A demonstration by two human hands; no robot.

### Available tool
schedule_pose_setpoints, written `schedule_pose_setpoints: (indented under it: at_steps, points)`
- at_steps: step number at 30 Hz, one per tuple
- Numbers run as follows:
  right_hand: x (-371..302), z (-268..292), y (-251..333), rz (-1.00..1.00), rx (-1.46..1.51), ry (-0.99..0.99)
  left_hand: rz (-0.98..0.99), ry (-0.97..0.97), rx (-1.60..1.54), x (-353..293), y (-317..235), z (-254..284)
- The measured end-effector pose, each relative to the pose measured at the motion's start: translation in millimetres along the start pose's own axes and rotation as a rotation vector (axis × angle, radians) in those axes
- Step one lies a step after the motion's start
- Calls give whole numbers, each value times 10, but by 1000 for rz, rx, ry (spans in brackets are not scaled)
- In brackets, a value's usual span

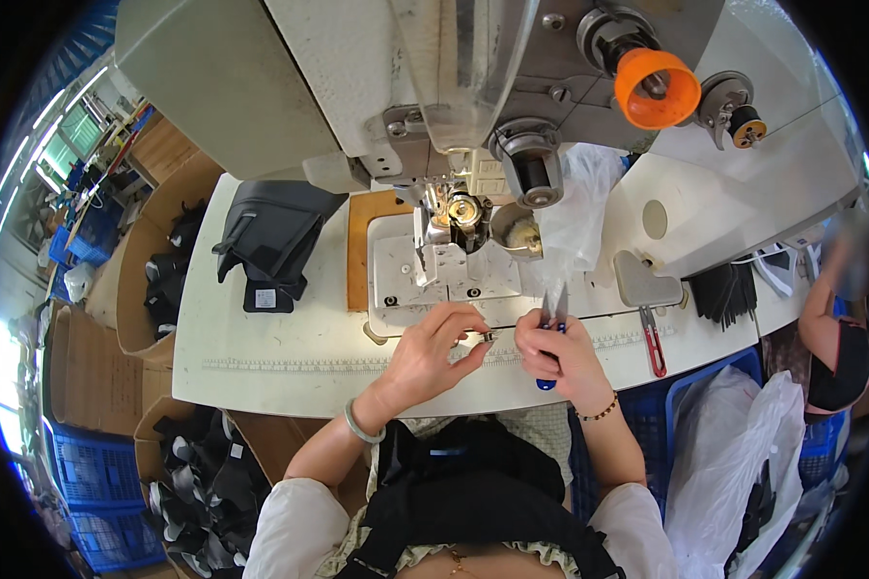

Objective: Stitching together components of shoe uppers using an industrial sewing machine and trimming excess thread with nippers.

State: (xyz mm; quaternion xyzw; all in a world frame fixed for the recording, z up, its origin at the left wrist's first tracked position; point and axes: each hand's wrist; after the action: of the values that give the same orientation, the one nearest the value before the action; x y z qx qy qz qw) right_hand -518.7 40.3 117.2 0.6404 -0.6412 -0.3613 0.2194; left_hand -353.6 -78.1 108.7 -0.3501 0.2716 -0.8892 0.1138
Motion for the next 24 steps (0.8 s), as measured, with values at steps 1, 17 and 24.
schedule_pose_setpoints:
  at_steps: [1, 17, 24]
  points:
    - [-12, -10, 24, 41, 67, 0, 23, -2, -30, -3, 16, -6]
    - [-62, 43, -36, 234, -60, -6, 53, 18, 31, -28, -8, -38]
    - [-170, 239, 201, 493, -112, -93, 73, 20, 31, -3, 51, -25]
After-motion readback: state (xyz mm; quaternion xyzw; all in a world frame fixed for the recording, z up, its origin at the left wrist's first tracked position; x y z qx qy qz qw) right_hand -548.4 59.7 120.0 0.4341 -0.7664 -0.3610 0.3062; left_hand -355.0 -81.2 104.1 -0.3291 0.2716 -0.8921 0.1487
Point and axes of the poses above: each hand's wrist, its own x-axis towards the middle knuckle, its own z-axis out of the back of the hand, y = z × x, and after that the axes turned 5 degrees about x, right-handed
